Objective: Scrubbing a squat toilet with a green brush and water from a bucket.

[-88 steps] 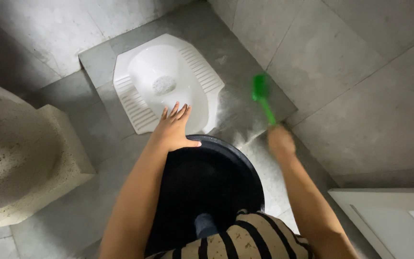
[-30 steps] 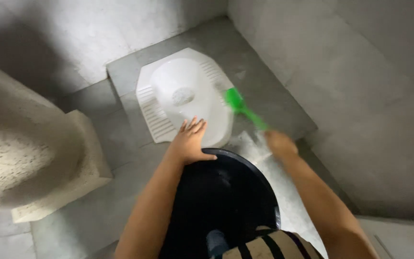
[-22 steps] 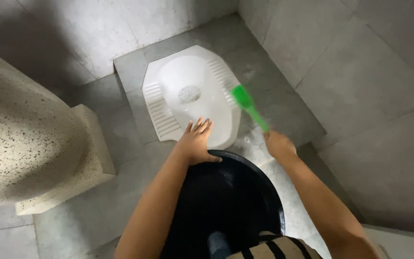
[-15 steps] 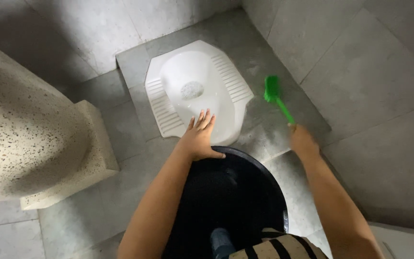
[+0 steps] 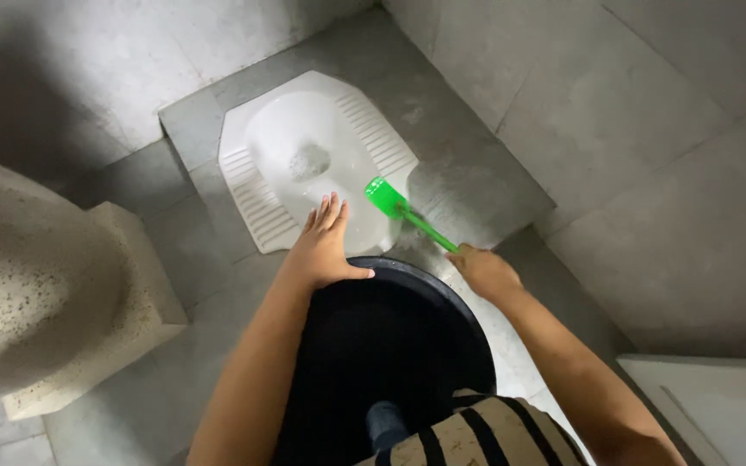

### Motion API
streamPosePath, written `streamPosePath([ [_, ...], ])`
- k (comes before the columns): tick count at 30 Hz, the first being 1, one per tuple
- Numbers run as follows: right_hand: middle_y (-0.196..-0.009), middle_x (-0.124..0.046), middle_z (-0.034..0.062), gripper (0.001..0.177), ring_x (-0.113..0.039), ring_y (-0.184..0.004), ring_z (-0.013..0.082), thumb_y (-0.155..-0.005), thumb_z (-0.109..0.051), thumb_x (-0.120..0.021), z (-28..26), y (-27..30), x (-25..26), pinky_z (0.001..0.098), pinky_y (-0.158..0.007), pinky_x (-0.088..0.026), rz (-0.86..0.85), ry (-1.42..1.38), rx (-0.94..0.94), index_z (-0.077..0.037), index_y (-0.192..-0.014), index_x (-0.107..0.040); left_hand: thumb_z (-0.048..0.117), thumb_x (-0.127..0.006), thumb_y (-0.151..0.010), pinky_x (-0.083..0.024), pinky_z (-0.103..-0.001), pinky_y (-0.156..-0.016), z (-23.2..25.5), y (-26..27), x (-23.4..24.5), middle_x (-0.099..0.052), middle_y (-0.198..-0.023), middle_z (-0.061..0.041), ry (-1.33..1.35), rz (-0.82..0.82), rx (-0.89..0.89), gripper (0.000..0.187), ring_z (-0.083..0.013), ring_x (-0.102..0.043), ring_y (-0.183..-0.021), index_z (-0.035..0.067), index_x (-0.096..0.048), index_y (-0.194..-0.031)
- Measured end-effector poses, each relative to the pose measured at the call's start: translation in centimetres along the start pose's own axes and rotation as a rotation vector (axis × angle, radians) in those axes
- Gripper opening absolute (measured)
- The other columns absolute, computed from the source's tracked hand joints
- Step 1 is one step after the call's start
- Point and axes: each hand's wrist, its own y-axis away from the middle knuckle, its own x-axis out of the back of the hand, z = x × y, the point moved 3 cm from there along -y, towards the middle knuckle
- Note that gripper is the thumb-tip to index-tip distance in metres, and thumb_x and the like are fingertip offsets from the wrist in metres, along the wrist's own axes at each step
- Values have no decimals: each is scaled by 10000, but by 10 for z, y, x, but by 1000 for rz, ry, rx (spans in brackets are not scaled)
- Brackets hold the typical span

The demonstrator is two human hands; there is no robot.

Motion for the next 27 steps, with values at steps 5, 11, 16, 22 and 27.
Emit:
streamPosePath([
  [5, -905, -724, 168, 372, -725, -816, 354, -1134, -388, -486, 72, -2, -41, 487, -673, -574, 246, -10, -305, -63, -1088, -662, 652, -879, -573, -105, -477, -1261, 4, 0, 2, -104, -1661, -292, -19, -18, 17, 1424, -378, -66, -1569, -61, -156, -1571],
  [11, -975, -735, 219, 429, -725, -842, 369, -1061, -409, -455, 29, -17, -30, 491, -708, -545, -84, -370, -173, -38, -1161, -647, 666, -873, -583, -71, -464, -1264, 5, -4, 2, -62, -1680, -239, -46, -106, 81, 1438, -333, -22, -1577, -36, -115, -1583],
  [16, -1216, -648, 231, 497, -633, -1084, 388, -1064, -472, -438, 68, -58, -19, 531, -899, -485, -8, -546, -357, -56, -1254, -632, 687, -861, -579, -59, -454, -1266, 4, -3, 0, -59, -1685, -211, -77, -143, 112, 1449, -311, -18, -1575, -16, -98, -1592],
  [22, -1180, -660, 220, 402, -673, -1029, 358, -1047, -341, -466, 80, -75, -43, 509, -859, -556, -155, -218, -384, -40, -1265, -619, 721, -855, -562, -96, -482, -1268, -8, -10, -6, -141, -1678, -235, -52, -31, 44, 1450, -332, -73, -1578, -38, -153, -1578],
  [27, -866, -674, 251, 480, -675, -744, 377, -1084, -375, -535, 92, -47, 14, 522, -722, -537, -68, -681, -436, 60, -983, -711, 693, -854, -556, -121, -498, -1255, -3, -4, -5, -162, -1674, -235, -41, -82, 60, 1434, -342, -98, -1575, -46, -170, -1577],
])
